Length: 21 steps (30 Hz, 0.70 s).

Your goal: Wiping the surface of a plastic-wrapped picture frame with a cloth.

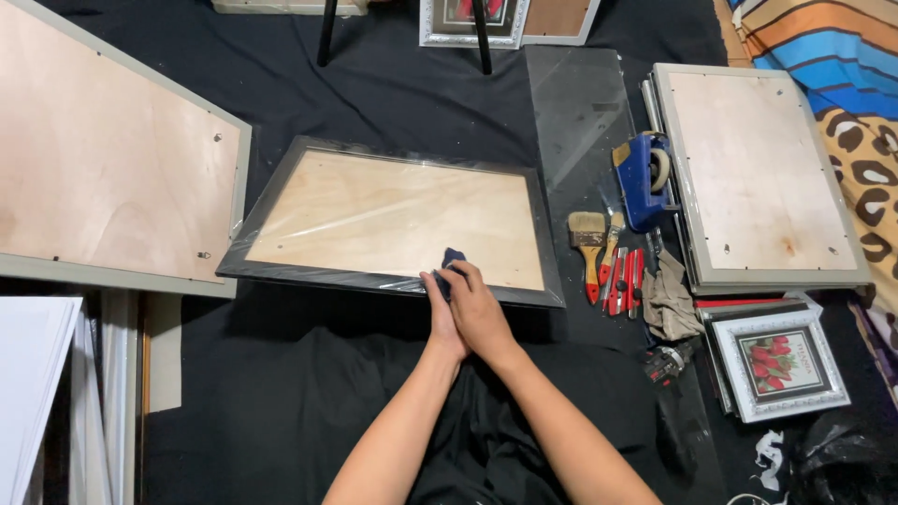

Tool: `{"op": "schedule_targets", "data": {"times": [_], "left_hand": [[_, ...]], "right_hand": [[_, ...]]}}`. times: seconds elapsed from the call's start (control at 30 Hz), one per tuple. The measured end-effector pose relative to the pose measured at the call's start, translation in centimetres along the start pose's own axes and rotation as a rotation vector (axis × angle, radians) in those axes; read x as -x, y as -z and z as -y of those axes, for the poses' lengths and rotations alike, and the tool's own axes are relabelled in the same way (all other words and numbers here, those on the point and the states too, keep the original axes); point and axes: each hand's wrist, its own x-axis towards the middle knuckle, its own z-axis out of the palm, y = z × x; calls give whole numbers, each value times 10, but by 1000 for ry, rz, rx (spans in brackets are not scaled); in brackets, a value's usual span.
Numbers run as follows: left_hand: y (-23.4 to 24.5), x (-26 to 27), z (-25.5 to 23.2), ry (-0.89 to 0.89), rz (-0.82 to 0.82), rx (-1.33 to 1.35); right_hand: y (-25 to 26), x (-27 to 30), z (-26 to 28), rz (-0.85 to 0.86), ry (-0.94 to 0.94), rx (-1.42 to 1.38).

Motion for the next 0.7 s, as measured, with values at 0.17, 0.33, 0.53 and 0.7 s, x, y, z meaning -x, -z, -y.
{"op": "schedule_targets", "data": {"times": [0.17,0.33,0.53,0.7], "left_hand": [[-11,8,2,13,93,68],[-46,46,-6,11,136,26],[-22,39,1,-17,53,-35],[-35,42,-9,-159,133,18]], "right_hand": [[15,6,-27,13,-67,13],[8,0,-25,-41,-325,6],[13,-43,29,114,-245,-164],[44,-41,-32,-215,-373,-262]]}}
